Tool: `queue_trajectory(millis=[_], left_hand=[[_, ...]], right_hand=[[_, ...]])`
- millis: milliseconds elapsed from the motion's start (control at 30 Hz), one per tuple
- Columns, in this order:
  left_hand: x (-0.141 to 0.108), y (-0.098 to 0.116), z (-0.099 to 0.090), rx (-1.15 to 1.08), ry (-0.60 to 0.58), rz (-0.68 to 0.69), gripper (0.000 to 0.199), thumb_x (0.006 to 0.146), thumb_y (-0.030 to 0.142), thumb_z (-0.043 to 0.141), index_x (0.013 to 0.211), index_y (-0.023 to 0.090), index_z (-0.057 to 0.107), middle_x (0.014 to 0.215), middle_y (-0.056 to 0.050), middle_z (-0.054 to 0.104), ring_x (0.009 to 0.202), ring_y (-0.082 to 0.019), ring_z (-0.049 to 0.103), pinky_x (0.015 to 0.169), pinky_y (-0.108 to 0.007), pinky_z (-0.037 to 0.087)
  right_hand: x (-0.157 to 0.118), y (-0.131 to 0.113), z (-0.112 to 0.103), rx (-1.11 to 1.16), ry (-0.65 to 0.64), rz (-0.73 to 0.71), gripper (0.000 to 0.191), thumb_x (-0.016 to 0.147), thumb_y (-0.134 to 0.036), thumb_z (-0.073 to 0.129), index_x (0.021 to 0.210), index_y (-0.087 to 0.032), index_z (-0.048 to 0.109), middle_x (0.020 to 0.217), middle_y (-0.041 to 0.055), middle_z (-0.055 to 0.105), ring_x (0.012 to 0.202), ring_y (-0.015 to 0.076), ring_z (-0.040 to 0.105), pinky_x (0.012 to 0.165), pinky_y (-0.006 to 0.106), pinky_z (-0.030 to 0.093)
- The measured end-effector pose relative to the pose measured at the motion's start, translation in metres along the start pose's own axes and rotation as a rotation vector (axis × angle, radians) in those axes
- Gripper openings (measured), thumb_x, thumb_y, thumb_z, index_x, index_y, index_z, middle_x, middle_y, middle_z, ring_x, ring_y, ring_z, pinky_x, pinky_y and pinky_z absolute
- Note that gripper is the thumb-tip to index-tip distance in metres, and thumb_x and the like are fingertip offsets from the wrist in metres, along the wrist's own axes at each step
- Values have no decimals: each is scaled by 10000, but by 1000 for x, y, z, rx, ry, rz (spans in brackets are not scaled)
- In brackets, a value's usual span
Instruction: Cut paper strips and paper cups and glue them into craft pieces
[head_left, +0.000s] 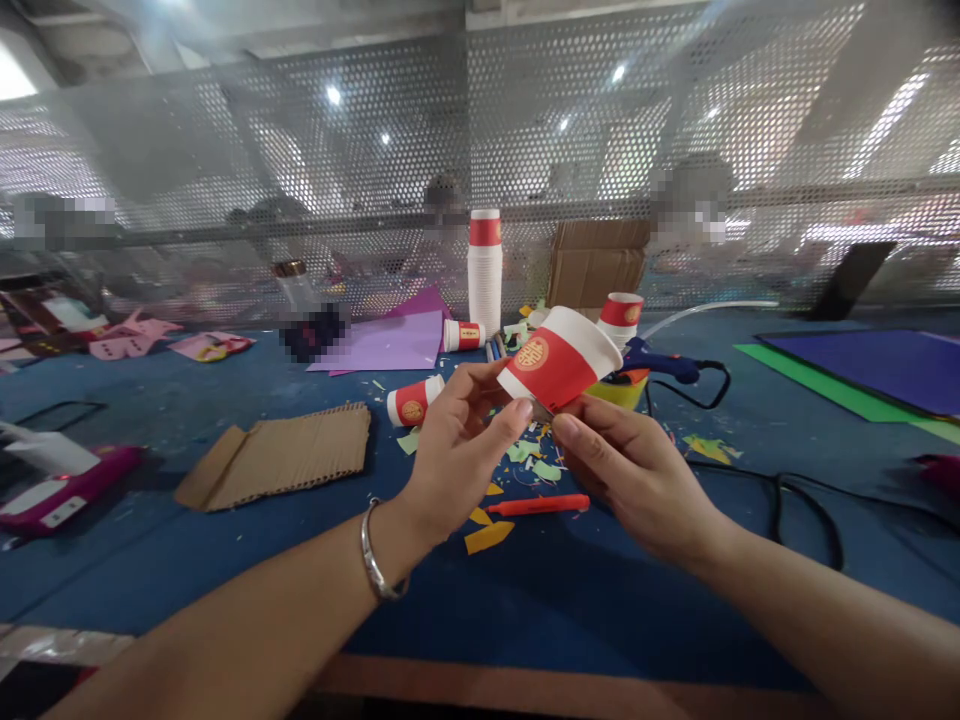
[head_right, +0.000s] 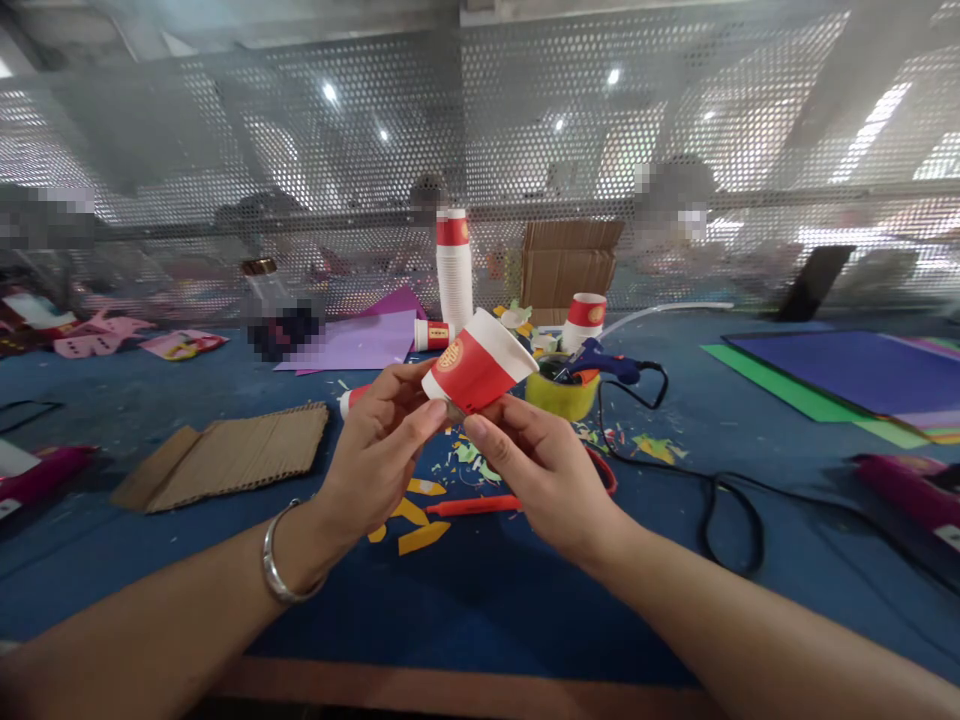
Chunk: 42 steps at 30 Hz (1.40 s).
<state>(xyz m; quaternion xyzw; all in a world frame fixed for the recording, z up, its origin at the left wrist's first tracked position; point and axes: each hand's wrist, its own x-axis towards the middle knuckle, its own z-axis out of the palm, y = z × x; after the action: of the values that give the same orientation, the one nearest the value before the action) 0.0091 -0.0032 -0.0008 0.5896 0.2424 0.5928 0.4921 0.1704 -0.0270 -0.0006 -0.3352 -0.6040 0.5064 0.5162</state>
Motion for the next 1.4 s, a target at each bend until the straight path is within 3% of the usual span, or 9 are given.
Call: queue_trajectory(millis=[233, 467, 700, 867, 933, 1100, 1400], left_hand=[[-5, 0, 6, 61, 15, 94, 284, 885, 299, 674, 1140, 212, 583, 1101, -86, 689, 1038, -210, 664, 926, -391, 550], [-2, -1, 6, 100, 40, 80, 252, 892, 282, 662, 1112, 194, 574, 1084, -90, 690, 1030, -205, 665, 924, -391, 555], [-2, -1, 5, 186, 69, 316, 314, 853, 191, 682, 1135, 206, 545, 1115, -86, 632, 1034, -201, 642, 901, -380, 577], [0, -2, 4, 224, 68, 378, 353, 832, 170, 697, 1149, 203, 546, 1139, -94, 616, 1043, -211, 632, 941, -405, 555], [2, -1, 4, 193, 64, 327, 332, 833, 188, 703, 1125, 198, 547, 1104, -83, 637, 994, -194, 644, 898, -378, 567], [0, 0, 8, 93, 62, 12, 254, 873, 283, 675, 1069, 171, 561, 993, -61, 670, 900, -159, 646, 830, -318, 549], [-2, -1, 11, -45, 85, -101, 244, 862, 279, 681, 1050, 183, 560, 1002, -49, 647, 905, -157, 627, 855, -330, 518]], right_hand=[[-1, -1, -1, -73, 6, -45, 344, 896, -519, 629, 782, -196, 598, 558, -61, 344, 454, 79, 263, 379, 234, 184], [0, -3, -1, -143, 29, -43, 338, 903, -523, 617, 829, -194, 622, 561, -59, 362, 462, 85, 266, 391, 246, 187], [-2, -6, 1, -177, 18, -98, 340, 932, -488, 595, 754, -201, 561, 579, -56, 376, 473, 81, 286, 400, 241, 214], [-2, -6, 0, -209, 21, -122, 332, 950, -469, 577, 762, -195, 557, 589, -56, 382, 483, 77, 282, 412, 237, 218], [-1, -4, -1, -216, 23, -130, 331, 956, -460, 571, 758, -196, 542, 581, -62, 372, 478, 72, 276, 407, 231, 214], [1, -1, -3, -246, 21, -158, 317, 969, -431, 556, 760, -192, 542, 569, -66, 375, 468, 68, 280, 390, 225, 198], [2, -3, -5, -222, -12, -118, 290, 968, -436, 555, 805, -197, 571, 575, -68, 363, 460, 69, 267, 380, 225, 187]])
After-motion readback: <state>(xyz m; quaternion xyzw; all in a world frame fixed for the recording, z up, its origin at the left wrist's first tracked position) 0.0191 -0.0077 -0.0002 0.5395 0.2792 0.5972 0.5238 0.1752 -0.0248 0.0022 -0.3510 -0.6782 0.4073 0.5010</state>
